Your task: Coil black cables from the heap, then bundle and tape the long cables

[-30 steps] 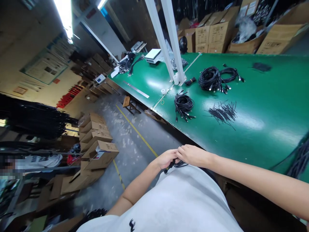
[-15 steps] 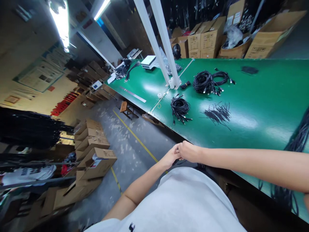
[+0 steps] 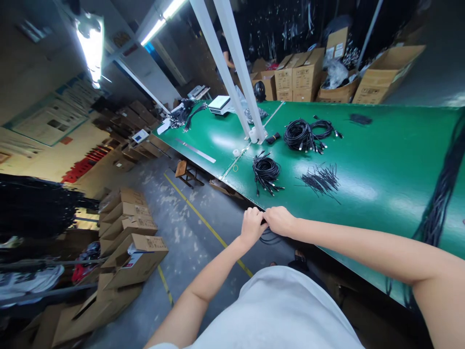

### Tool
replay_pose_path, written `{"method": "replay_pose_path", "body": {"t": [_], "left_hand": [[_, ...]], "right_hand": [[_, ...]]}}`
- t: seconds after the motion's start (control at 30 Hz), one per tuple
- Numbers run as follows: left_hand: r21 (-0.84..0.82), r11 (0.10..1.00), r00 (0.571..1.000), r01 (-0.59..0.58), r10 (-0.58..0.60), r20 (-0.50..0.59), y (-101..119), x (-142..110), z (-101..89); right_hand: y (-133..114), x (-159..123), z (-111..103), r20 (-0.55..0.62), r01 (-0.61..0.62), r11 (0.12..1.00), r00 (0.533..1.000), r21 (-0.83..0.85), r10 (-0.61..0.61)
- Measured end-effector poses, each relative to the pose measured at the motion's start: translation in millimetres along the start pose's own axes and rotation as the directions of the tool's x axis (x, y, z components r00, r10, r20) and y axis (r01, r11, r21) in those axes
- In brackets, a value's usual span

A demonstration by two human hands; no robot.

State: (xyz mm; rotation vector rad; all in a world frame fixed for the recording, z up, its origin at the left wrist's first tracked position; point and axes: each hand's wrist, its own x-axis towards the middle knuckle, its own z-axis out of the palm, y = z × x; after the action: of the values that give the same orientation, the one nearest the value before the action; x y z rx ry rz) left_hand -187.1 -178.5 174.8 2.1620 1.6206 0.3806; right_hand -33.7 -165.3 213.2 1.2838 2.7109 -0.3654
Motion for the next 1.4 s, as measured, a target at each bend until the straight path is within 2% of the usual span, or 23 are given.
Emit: {"method": "replay_pose_path", "body": {"t": [0.03, 0.1, 0.13, 0.17, 0.2, 0.3, 0.33, 0.4, 0.47, 0.53, 0.57, 0.63, 0.7, 0.8, 0.83, 0.9, 0.97, 1.1, 1.17, 1.2, 1.27, 1.33, 1.4], "left_hand": [[-0.113, 0.990, 0.997, 0.081, -0.079, 0.023, 3, -1, 5.4], [-0.376, 0.898, 0.968, 0.228, -0.168, 0.187, 8, -8, 13.1], [-0.474, 0.840, 0.951, 0.264, -0.144, 0.274, 8, -12, 13.8], [-0.530, 0.809, 0.946, 0.254, -0.095, 0.309, 7, -15, 11.9], [-0.545, 0.815, 0.959, 0.197, -0.043, 0.282, 4, -18, 7.9], [-0.340, 0.939, 0.990, -0.062, 0.101, 0.100, -4, -14, -6.4], [-0.252, 0.963, 0.986, -0.096, 0.127, 0.110, -5, -10, -8.3], [-0.150, 0.986, 0.970, -0.070, 0.102, 0.219, 0, -4, -3.9], [-0.120, 0.992, 0.967, 0.037, -0.005, 0.256, 13, -4, 9.7], [-0.181, 0.978, 0.976, 0.106, -0.068, 0.207, 28, -15, 25.3], [-0.239, 0.967, 0.977, 0.091, -0.040, 0.208, 34, -23, 31.1], [-0.358, 0.934, 0.952, -0.004, 0.113, 0.286, 40, -39, 34.3], [-0.384, 0.919, 0.926, -0.090, 0.219, 0.308, 38, -45, 25.6], [-0.226, 0.965, 0.979, -0.130, 0.161, 0.123, 27, -28, 2.8], [-0.170, 0.975, 0.984, -0.142, 0.159, 0.086, 24, -18, -3.0], [-0.107, 0.983, 0.975, -0.149, 0.164, 0.147, 22, 2, -7.6], [-0.118, 0.992, 0.970, -0.049, 0.075, 0.233, 24, 16, -2.2], [-0.214, 0.955, 0.955, 0.205, -0.147, 0.257, 36, 18, 26.1], [-0.400, 0.850, 0.923, 0.343, -0.225, 0.313, 44, 12, 40.9], [-0.526, 0.735, 0.895, 0.427, -0.261, 0.362, 47, 9, 47.0], [-0.733, 0.422, 0.845, 0.534, -0.303, 0.441, 53, 2, 55.7], [-0.830, 0.204, 0.834, 0.520, -0.332, 0.441, 58, -5, 59.4], [-0.877, 0.148, 0.850, 0.457, -0.365, 0.381, 61, -12, 58.9]], "right_hand": [[2, 2, 0, -0.002, 0.000, 1.000, 1.000, -0.006, 0.000], [7, 2, 0, 0.000, 0.007, 1.000, 1.000, -0.020, -0.007], [10, 1, 1, 0.003, 0.014, 0.999, 1.000, -0.029, -0.014], [11, -1, 3, 0.009, 0.022, 0.999, 1.000, -0.036, -0.021], [12, -4, 5, 0.011, 0.042, 0.998, 0.999, -0.046, -0.041], [11, -11, 13, -0.035, 0.210, 0.972, 0.976, -0.109, -0.215], [10, -12, 15, -0.059, 0.272, 0.952, 0.957, -0.140, -0.283], [9, -11, 19, -0.088, 0.336, 0.924, 0.930, -0.184, -0.356], [12, -8, 22, -0.081, 0.296, 0.938, 0.946, -0.182, -0.314], [21, -6, 25, -0.062, 0.226, 0.959, 0.969, -0.170, -0.239], [26, -7, 28, -0.055, 0.197, 0.966, 0.976, -0.167, -0.209], [34, -12, 32, -0.048, 0.157, 0.974, 0.985, -0.166, -0.167], [38, -18, 35, -0.039, 0.140, 0.977, 0.988, -0.159, -0.147], [33, -26, 32, -0.068, 0.185, 0.972, 0.978, -0.146, -0.196], [31, -26, 29, -0.093, 0.211, 0.967, 0.970, -0.142, -0.226], [28, -26, 23, -0.145, 0.246, 0.961, 0.954, -0.122, -0.263], [27, -24, 20, -0.163, 0.212, 0.976, 0.962, -0.052, -0.218], [28, -26, 29, -0.123, -0.034, 0.984, 0.991, 0.177, 0.056], [26, -30, 38, -0.102, -0.156, 0.957, 0.977, 0.243, 0.185], [25, -33, 42, -0.090, -0.213, 0.939, 0.965, 0.269, 0.245], [22, -39, 47, -0.051, -0.324, 0.883, 0.931, 0.338, 0.361], [20, -45, 48, 0.000, -0.384, 0.827, 0.907, 0.411, 0.421], [18, -49, 45, 0.043, -0.391, 0.769, 0.902, 0.506, 0.431]]}}
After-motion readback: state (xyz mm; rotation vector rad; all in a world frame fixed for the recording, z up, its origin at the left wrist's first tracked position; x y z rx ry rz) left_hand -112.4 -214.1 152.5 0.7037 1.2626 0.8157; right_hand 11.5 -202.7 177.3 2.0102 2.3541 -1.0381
